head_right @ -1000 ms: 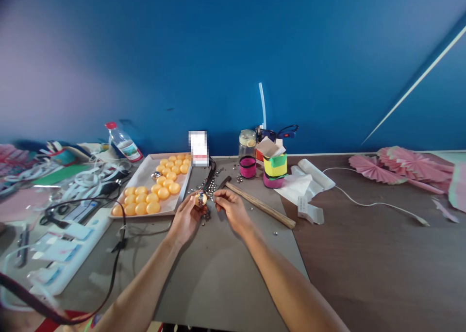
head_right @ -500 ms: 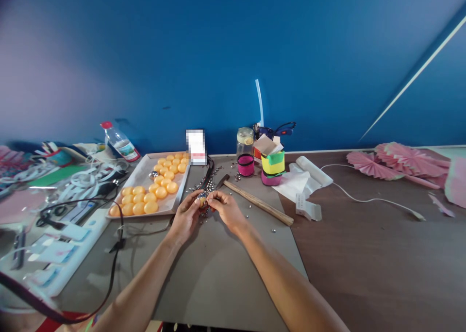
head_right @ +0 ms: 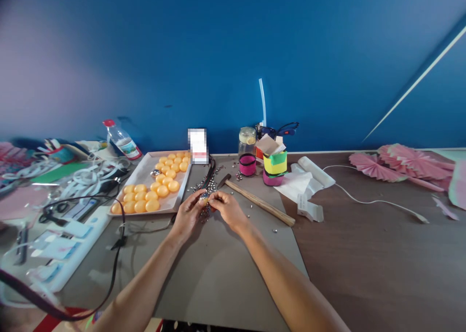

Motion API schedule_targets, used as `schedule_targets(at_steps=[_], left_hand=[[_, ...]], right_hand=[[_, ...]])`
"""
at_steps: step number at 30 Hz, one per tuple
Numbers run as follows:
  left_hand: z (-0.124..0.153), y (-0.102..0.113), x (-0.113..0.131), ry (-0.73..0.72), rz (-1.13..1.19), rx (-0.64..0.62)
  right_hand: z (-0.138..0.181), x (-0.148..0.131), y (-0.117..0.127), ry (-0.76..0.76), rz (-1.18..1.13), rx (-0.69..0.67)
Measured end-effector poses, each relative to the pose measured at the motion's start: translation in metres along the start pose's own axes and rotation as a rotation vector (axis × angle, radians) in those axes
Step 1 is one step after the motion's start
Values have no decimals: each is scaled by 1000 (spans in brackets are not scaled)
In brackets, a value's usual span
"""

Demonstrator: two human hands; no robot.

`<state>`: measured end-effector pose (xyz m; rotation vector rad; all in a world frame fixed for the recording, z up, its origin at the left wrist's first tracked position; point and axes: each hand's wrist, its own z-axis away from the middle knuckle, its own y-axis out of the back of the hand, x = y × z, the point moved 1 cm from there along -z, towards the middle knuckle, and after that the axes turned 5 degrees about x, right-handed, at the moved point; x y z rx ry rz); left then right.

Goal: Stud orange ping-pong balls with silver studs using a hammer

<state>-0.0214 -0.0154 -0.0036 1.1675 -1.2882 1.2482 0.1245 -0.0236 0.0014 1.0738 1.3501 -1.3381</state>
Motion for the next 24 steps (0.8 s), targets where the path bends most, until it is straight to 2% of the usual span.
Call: schedule_targets(at_steps=[10,17,20,22,24], left_hand=[[1,1,2,-125,-106,3],[4,0,6,-195,-166,1],[5,-2,7,-140,-96,3],[4,-3,7,-39,53,-5],[2,-2,6,75,253,-11]], right_hand=[[0,2,-1,-13,-13,-11],[-1,8,-5,14,10,74],[-4,10,-2,-10,-40,49],[-8,11,2,-21,-93,32],[-11,12,9,32,-5,71]])
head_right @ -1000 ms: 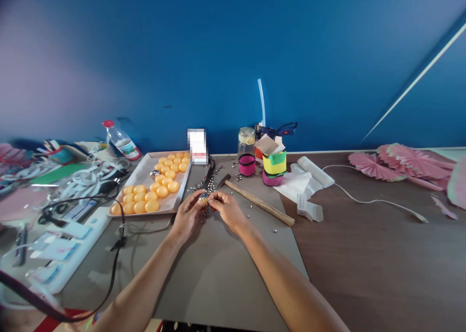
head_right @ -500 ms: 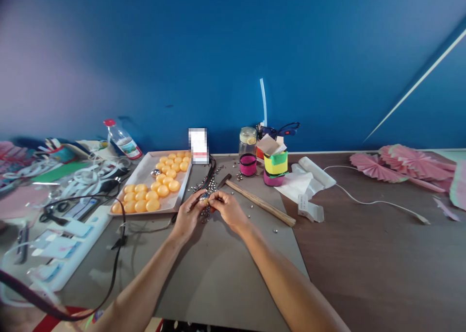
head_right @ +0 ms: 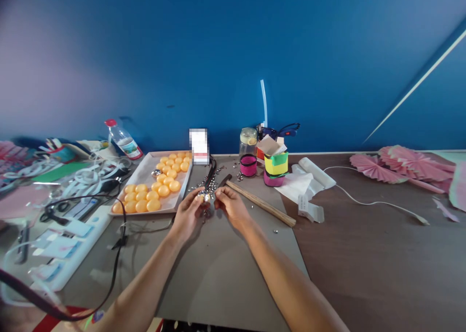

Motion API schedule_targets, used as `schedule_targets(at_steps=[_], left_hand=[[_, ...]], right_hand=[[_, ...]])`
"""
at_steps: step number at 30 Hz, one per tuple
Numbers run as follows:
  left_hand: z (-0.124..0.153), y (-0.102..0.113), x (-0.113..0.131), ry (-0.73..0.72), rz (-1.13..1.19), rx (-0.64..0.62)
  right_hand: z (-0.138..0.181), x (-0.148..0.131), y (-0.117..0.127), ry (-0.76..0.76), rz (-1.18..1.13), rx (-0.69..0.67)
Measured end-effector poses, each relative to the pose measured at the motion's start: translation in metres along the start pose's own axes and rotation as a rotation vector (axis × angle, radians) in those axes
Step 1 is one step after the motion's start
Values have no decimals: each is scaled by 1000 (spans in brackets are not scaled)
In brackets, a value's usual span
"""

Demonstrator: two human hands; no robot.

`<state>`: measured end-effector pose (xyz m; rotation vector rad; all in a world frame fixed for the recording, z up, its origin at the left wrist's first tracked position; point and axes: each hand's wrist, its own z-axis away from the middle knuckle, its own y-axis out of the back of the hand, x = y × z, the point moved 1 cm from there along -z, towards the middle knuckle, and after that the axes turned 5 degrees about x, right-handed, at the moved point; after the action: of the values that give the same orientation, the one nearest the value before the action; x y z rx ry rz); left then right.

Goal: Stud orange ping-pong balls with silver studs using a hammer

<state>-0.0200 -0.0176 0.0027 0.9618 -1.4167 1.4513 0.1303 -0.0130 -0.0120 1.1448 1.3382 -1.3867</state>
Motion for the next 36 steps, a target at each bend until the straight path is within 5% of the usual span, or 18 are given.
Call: schedule_targets(at_steps=[5,10,14,19,24,30,36], left_hand=[[-4,3,2,95,246,-6],[-5,3,2,85,318,-26],[-5,3,1,91,319,-24],[-6,2,0,83,296,-11],[-6,2,0,83,249,22],[-4,3,-2,75,190,40],[-5,5,-5,29,104,44]], right_hand=[[5,2,0,393,708,5],[12,4,-16,448,1254,-143],[9,6,-19,462,1371,-168],[10,6,-15,466,1234,-122],[10,6,-10,436,811,48],[4,3,-3,71,260,126],[2,-6,-4,-54,-180,38]])
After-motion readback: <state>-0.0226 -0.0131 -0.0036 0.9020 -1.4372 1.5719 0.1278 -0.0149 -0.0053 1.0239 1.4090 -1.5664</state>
